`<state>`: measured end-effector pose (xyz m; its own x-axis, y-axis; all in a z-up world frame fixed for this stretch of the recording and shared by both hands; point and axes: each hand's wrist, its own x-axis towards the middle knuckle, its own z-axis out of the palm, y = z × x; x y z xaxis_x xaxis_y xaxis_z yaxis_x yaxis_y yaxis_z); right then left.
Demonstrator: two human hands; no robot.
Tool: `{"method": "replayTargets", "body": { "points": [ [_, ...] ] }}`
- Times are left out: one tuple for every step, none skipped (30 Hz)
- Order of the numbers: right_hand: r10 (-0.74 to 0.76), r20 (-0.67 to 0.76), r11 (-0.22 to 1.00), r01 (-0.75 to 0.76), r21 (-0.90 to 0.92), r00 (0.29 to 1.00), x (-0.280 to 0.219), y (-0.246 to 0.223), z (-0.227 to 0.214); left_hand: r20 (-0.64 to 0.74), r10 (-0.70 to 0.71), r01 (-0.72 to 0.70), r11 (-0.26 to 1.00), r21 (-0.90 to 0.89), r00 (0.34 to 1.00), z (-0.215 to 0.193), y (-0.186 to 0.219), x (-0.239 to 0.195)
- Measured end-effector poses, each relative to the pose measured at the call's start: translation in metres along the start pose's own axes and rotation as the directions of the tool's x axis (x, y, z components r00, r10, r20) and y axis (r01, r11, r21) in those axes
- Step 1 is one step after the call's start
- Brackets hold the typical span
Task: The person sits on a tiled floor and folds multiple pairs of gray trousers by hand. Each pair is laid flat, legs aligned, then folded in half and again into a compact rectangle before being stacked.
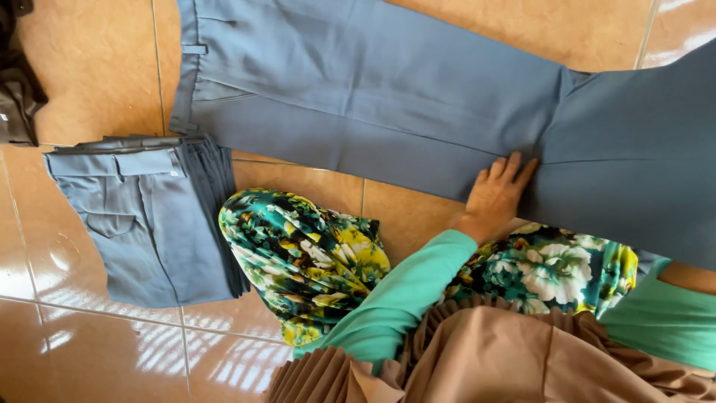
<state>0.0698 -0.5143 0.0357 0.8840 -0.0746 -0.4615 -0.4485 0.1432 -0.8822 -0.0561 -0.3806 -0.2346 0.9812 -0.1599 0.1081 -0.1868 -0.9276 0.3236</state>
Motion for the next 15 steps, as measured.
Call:
{"method": "replayTargets", "body": {
  "points": [
    [-0.005, 0.016, 1.000, 0.005, 0.023, 1.000, -0.002, -0.002, 0.011, 0.101, 0.037, -0.017, 0.982, -0.190, 0.994, -0.008, 0.006, 0.008],
    [-0.011, 0.031, 0.999, 0.009, 0.046, 0.999, -0.004, -0.004, 0.022, 0.192, 0.092, -0.014, 0.927, -0.374, 0.977, -0.016, 0.011, 0.016],
    [-0.014, 0.046, 0.997, 0.010, 0.071, 0.999, -0.002, 0.000, 0.029, 0.193, 0.090, -0.012, 0.928, -0.373, 0.977, 0.005, 0.006, 0.022],
    [-0.017, 0.060, 0.995, 0.011, 0.095, 0.998, 0.000, 0.005, 0.037, 0.106, 0.040, 0.036, 0.776, -0.629, 0.994, 0.027, 0.001, 0.028],
    [-0.020, 0.074, 0.992, 0.011, 0.123, 0.997, 0.000, 0.010, 0.045, 0.037, -0.033, 0.049, 0.554, -0.831, 0.999, 0.048, -0.005, 0.033],
    [-0.019, 0.074, 0.992, 0.010, 0.126, 0.997, 0.008, 0.028, 0.064, 0.039, -0.032, 0.050, 0.556, -0.829, 0.999, 0.031, -0.031, 0.039],
    [-0.031, 0.092, 0.997, 0.024, 0.075, 0.995, 0.016, 0.045, 0.083, 0.254, -0.231, 0.309, 0.246, -0.919, 0.939, 0.013, -0.057, 0.045],
    [-0.043, 0.110, 0.999, 0.040, 0.026, 0.993, 0.024, 0.063, 0.103, 0.498, -0.335, 0.486, -0.125, -0.865, 0.800, -0.005, -0.084, 0.052],
    [-0.039, 0.112, 0.999, 0.036, 0.029, 0.993, 0.028, 0.080, 0.125, 0.500, -0.338, 0.489, -0.123, -0.864, 0.797, -0.028, -0.113, 0.047],
    [0.043, 0.175, 0.999, -0.046, 0.017, 0.984, 0.032, 0.098, 0.148, 0.594, -0.368, 0.496, -0.332, -0.803, 0.715, -0.051, -0.142, 0.042],
    [0.123, 0.238, 0.992, -0.127, 0.001, 0.963, 0.037, 0.116, 0.172, 0.685, -0.373, 0.466, -0.526, -0.712, 0.626, -0.075, -0.173, 0.038],
    [0.126, 0.242, 0.991, -0.131, 0.004, 0.962, 0.041, 0.131, 0.181, 0.685, -0.378, 0.466, -0.523, -0.713, 0.623, -0.102, -0.183, 0.034],
    [0.165, 0.325, 0.986, -0.166, -0.026, 0.931, 0.044, 0.146, 0.190, 0.725, -0.401, 0.492, -0.543, -0.680, 0.560, -0.130, -0.192, 0.029],
    [0.204, 0.404, 0.979, -0.197, -0.059, 0.892, 0.046, 0.162, 0.200, 0.761, -0.420, 0.515, -0.564, -0.646, 0.494, -0.158, -0.202, 0.023],
    [0.210, 0.408, 0.977, -0.202, -0.064, 0.888, 0.056, 0.179, 0.196, 0.762, -0.425, 0.512, -0.568, -0.644, 0.489, -0.160, -0.207, 0.020]
  ]
}}
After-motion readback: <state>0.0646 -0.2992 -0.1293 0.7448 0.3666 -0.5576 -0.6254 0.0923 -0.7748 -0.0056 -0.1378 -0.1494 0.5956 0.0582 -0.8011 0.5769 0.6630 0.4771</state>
